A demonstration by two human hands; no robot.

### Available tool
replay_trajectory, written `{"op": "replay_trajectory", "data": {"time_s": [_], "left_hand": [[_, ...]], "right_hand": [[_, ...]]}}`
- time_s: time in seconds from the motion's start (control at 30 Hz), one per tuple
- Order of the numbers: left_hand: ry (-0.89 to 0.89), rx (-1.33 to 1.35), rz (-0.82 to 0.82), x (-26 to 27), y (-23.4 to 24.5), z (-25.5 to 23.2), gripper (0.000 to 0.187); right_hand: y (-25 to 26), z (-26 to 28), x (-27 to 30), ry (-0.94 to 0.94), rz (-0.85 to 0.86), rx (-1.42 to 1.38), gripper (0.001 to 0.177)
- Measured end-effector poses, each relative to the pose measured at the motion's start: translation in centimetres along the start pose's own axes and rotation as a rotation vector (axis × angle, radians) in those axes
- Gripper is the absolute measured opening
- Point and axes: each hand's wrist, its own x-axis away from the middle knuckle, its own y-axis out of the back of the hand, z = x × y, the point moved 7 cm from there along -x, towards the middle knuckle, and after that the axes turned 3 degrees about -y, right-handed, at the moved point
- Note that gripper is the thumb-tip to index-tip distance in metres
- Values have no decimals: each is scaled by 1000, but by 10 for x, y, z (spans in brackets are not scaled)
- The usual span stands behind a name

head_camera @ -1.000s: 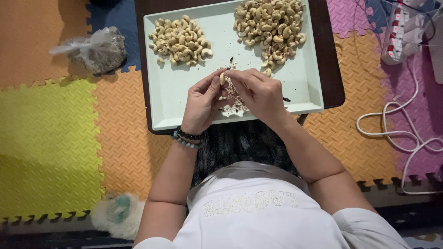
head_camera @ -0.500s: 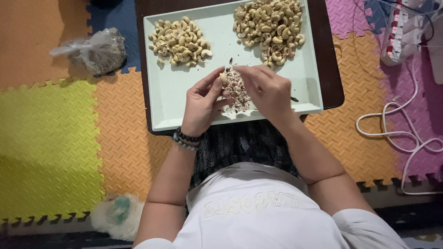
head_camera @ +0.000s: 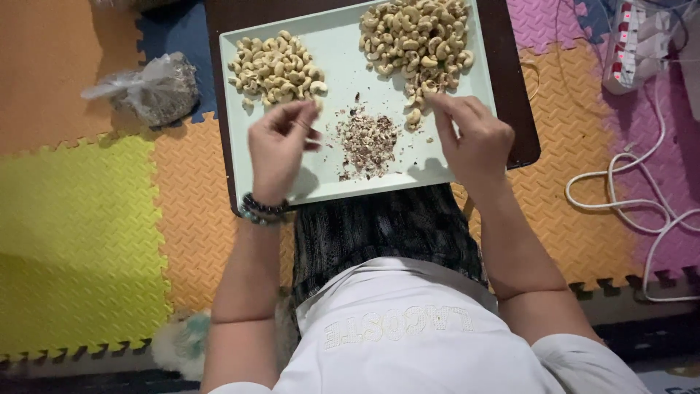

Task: Manually peeling the skin off cashew nuts and sorting them on a tray.

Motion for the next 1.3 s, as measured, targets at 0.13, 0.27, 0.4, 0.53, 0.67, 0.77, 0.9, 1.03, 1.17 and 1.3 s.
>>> {"op": "replay_trajectory", "data": {"time_s": [0.13,0.27,0.4,0.53,0.67,0.77,0.9,1.03,1.17,1.3], "left_hand": [[-179,-364,-27,-39,23,-15,16],[-423,-840,-100,-55,5,-27,15],[-637,-731,30,-42,-73,-31,13],[-580,-810,300,-27,-144,-4,9],[-670,-892,324,-15,-163,-18,12],[-618,-876,315,-14,-157,-22,13],[-201,-144,370,-11,-128,-14,26],[-45,79,399,17,-102,-17,32],[135,253,316,32,-86,-3,40],[122,325,223,39,-73,5,37]], "right_hand": [[4,-12,6,12,-43,61,18],[6,-8,8,-12,-53,85,20],[9,-4,4,-41,-49,63,20],[5,-15,9,15,-68,45,17],[3,-16,11,20,-57,59,17],[4,-15,10,13,-47,41,18],[6,-14,4,20,-70,-40,22],[-2,-2,-1,10,-47,-140,24],[-16,18,-5,-66,8,-352,16],[-25,39,-9,-100,113,-492,14]]}}
